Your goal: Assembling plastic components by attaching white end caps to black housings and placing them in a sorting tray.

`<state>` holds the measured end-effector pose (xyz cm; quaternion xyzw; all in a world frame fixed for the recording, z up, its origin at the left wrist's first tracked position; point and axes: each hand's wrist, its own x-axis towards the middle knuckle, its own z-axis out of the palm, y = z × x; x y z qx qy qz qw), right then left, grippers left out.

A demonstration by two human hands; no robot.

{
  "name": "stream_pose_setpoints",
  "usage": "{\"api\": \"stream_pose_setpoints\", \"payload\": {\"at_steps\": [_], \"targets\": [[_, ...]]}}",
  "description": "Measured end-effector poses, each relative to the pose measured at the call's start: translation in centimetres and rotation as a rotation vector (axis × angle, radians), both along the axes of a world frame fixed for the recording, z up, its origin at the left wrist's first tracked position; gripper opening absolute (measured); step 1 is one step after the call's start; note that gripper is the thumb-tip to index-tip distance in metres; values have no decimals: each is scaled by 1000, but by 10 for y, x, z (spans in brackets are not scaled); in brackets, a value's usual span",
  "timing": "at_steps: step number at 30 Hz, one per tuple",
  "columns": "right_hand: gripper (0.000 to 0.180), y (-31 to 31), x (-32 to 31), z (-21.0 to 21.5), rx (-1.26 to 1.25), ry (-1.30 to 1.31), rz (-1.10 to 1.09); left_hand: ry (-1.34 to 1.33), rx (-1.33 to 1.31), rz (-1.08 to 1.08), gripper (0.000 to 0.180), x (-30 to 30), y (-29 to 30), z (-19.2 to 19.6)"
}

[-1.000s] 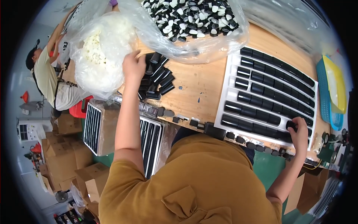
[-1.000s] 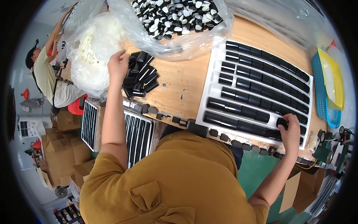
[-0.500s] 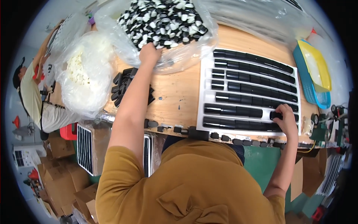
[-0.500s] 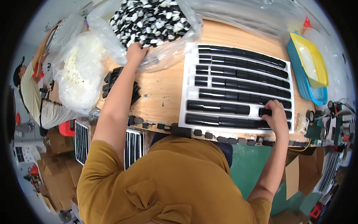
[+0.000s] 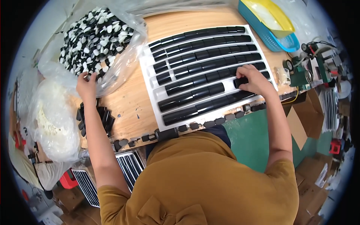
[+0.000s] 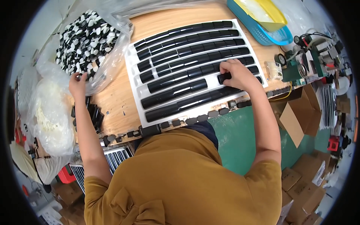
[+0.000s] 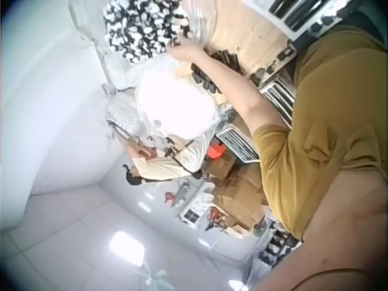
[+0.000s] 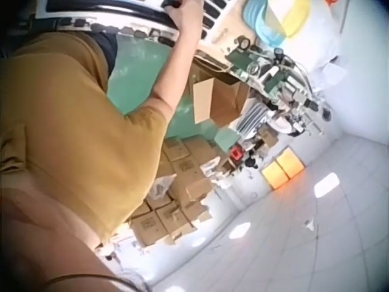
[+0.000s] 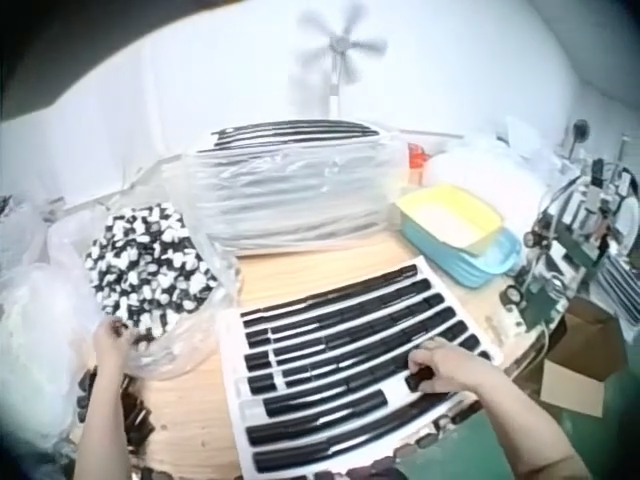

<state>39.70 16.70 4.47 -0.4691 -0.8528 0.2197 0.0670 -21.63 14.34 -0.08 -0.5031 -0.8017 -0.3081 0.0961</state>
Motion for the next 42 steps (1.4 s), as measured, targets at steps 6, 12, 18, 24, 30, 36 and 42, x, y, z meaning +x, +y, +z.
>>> {"api": "stream_pose_setpoints", "payload": {"at_steps": [6, 12, 18, 24, 30, 36, 42], "targets": [[38, -17, -1, 1, -26, 72, -93, -658, 287, -166, 28, 86, -27, 54], [24, -59, -55, 18, -335, 721, -291, -1400, -234, -609, 33, 233, -69, 59], [26, -82, -92, 20, -567, 939, -265, -1608, -300, -776, 30, 283, -82, 57], [26, -86, -98, 14, -520, 1017, -298, -1518, -292, -796, 29, 277, -89, 58], [26, -90, -108, 23, -480, 867, -201, -1499, -341, -833, 30, 282, -93, 61], [25, -92, -111, 28, -362, 822, -130, -1535, -332, -855, 25, 281, -96, 67], [26, -91, -110, 36, -329, 790, -78, -1333, -331, -917, 24, 279, -101, 81]]}}
